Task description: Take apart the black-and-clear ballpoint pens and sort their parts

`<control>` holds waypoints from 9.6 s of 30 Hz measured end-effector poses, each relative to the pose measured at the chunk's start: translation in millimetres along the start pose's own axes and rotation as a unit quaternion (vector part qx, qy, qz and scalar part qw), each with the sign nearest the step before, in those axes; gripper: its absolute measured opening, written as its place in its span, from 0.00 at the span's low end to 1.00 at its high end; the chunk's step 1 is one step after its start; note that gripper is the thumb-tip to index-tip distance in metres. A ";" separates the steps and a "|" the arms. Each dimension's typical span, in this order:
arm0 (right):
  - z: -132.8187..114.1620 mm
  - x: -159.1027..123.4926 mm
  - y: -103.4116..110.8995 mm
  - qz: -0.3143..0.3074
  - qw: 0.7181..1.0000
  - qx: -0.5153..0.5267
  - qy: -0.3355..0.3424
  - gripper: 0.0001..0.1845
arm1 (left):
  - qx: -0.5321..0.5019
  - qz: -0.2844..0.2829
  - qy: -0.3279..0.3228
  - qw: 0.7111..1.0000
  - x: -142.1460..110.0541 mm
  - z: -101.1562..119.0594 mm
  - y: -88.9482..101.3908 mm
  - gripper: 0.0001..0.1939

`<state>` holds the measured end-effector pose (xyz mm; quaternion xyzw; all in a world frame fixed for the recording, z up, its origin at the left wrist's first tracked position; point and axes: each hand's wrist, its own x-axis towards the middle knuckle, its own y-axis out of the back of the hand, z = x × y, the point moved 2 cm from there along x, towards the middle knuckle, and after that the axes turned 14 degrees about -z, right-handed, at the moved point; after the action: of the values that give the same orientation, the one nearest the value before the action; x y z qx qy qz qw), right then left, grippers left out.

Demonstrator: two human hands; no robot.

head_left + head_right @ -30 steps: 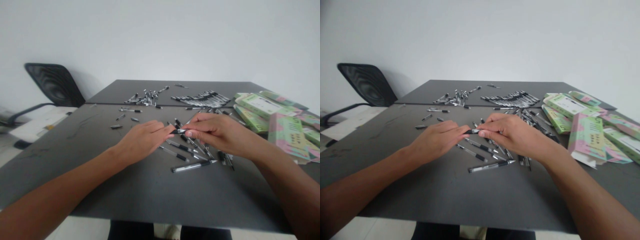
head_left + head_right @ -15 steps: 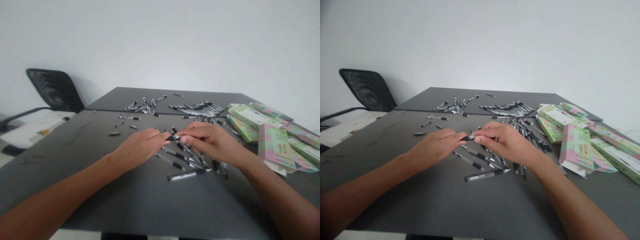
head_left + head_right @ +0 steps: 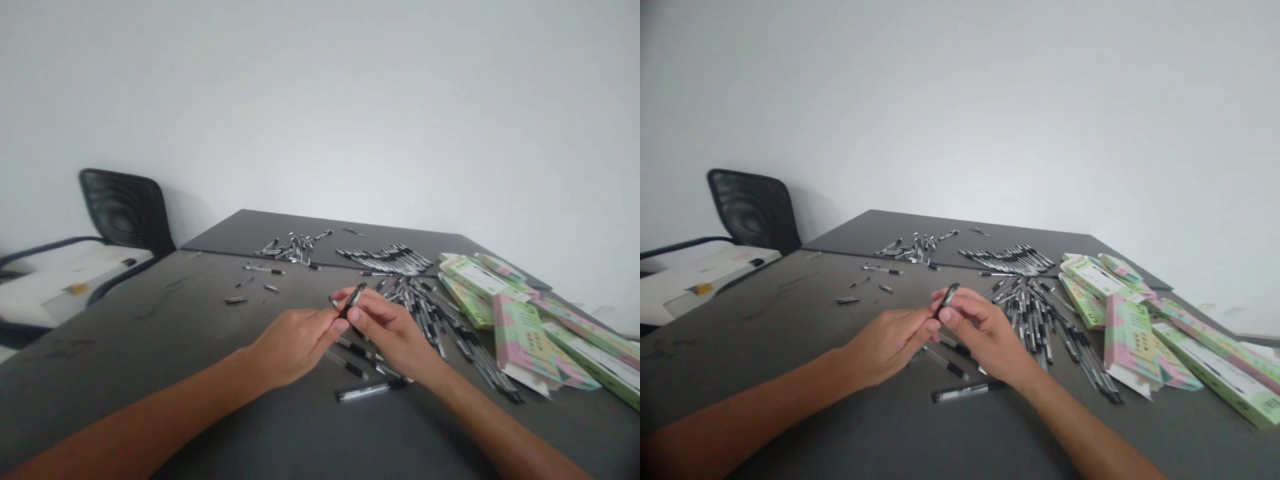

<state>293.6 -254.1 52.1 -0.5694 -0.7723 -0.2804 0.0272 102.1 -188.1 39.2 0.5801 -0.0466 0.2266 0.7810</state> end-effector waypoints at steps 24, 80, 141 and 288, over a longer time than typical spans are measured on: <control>118.6 150.5 121.7 -0.062 0.780 -0.488 -0.388 0.16 | 0.126 0.036 -0.017 0.991 6.4 -4.0 11.2 0.31; 25.1 -106.4 242.1 0.419 0.746 -0.380 -0.353 0.18 | 0.193 -0.001 0.337 0.921 -37.4 -159.0 102.6 0.22; -0.2 -20.6 53.1 -0.339 0.800 -0.392 -0.304 0.14 | 0.290 -0.079 0.303 0.904 -22.1 -214.7 45.0 0.15; 7.3 -25.2 78.6 -0.293 0.884 -0.306 -0.200 0.17 | -0.525 0.239 0.114 0.809 13.2 -11.5 17.0 0.09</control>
<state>374.8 -257.2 68.5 -0.3416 -0.7688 -0.3780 -0.3864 104.8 -169.7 55.0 0.0225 -0.2062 0.4115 0.8875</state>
